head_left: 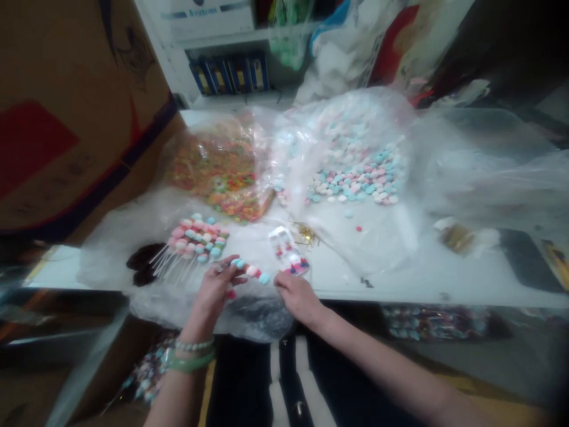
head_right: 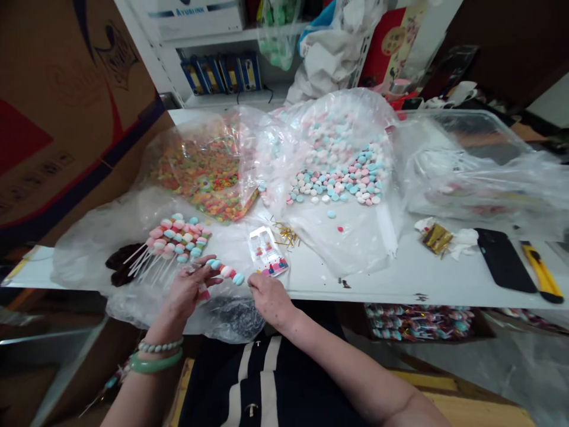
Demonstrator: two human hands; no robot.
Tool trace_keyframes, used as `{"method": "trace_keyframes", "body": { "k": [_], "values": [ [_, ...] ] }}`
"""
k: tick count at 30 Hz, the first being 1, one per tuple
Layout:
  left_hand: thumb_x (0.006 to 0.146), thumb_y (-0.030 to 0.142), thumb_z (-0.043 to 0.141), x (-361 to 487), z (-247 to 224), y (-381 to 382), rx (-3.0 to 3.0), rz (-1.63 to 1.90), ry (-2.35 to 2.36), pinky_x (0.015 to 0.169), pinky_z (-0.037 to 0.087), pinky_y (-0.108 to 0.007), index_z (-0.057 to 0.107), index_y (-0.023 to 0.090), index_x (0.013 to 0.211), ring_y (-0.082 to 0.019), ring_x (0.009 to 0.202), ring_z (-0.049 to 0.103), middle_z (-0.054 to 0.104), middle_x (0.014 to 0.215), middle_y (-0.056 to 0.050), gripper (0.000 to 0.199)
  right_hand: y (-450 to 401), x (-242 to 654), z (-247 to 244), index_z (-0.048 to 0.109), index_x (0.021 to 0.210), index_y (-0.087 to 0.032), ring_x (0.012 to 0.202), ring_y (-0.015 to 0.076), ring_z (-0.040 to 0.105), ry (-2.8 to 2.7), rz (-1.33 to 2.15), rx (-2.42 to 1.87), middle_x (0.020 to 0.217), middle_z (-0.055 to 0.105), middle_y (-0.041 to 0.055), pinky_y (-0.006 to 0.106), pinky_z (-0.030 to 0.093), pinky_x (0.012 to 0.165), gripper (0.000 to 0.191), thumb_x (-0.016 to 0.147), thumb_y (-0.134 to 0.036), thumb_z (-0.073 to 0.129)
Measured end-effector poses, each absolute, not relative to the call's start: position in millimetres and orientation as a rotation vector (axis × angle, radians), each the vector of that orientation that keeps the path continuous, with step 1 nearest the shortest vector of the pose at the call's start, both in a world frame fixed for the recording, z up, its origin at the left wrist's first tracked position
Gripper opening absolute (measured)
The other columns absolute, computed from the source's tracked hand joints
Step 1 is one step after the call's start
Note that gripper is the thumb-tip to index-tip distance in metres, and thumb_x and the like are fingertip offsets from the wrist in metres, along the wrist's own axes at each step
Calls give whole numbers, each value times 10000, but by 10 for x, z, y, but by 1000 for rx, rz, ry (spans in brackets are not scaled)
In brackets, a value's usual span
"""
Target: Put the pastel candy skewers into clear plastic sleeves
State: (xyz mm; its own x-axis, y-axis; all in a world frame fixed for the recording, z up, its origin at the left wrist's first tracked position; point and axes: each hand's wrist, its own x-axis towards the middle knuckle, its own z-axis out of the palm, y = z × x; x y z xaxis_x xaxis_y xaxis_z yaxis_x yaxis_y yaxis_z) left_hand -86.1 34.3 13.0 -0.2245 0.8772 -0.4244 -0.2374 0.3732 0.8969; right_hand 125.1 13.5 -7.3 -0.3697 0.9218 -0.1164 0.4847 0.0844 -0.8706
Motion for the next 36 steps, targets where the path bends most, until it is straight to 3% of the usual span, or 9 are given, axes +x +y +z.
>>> {"method": "trace_keyframes", "body": {
  "k": [5,11,20,27,32,36],
  "values": [
    [603,317,875,-851,86,313,609,1184,1361,659,596,-306,701,107,1033,-209,723,698,720,839,-92,510,103,1240,-120,550,770,-197,716,158,502,-1980,1162,-1381,734,555,1,255,320,676,170,868,-79,477],
    [633,399,858,-815,27,292,651,1143,1426,500,478,-213,690,134,1087,-199,715,678,708,837,-86,551,114,1208,-180,585,814,-188,686,155,474,-2107,1090,-1430,723,555,8,261,298,652,186,888,-73,458],
    [682,558,775,-632,-118,267,754,1177,1542,451,413,-195,668,159,1170,-155,647,608,679,845,-66,639,159,1069,-310,591,763,-193,717,156,515,-1929,1181,-1438,737,584,7,260,314,654,149,864,-105,527],
    [762,412,703,-523,-292,266,737,1289,1733,463,403,-179,696,183,1102,-113,562,541,640,751,-11,410,235,878,-334,543,686,-191,712,157,544,-1743,1239,-1471,692,577,5,254,336,652,177,830,-98,499],
    [789,373,692,-526,-434,194,612,1358,1574,460,435,-198,676,155,1002,-133,538,580,656,722,-29,305,370,798,-241,543,690,-198,685,157,538,-1755,1147,-1498,675,580,3,261,339,643,183,861,-158,490],
    [816,328,704,-640,-338,180,402,1375,1377,536,518,-231,648,162,1108,-146,595,632,662,791,-39,340,430,877,-207,510,585,-197,633,145,504,-1775,1301,-1483,596,549,-16,259,317,603,191,757,-121,542]
  ]
}}
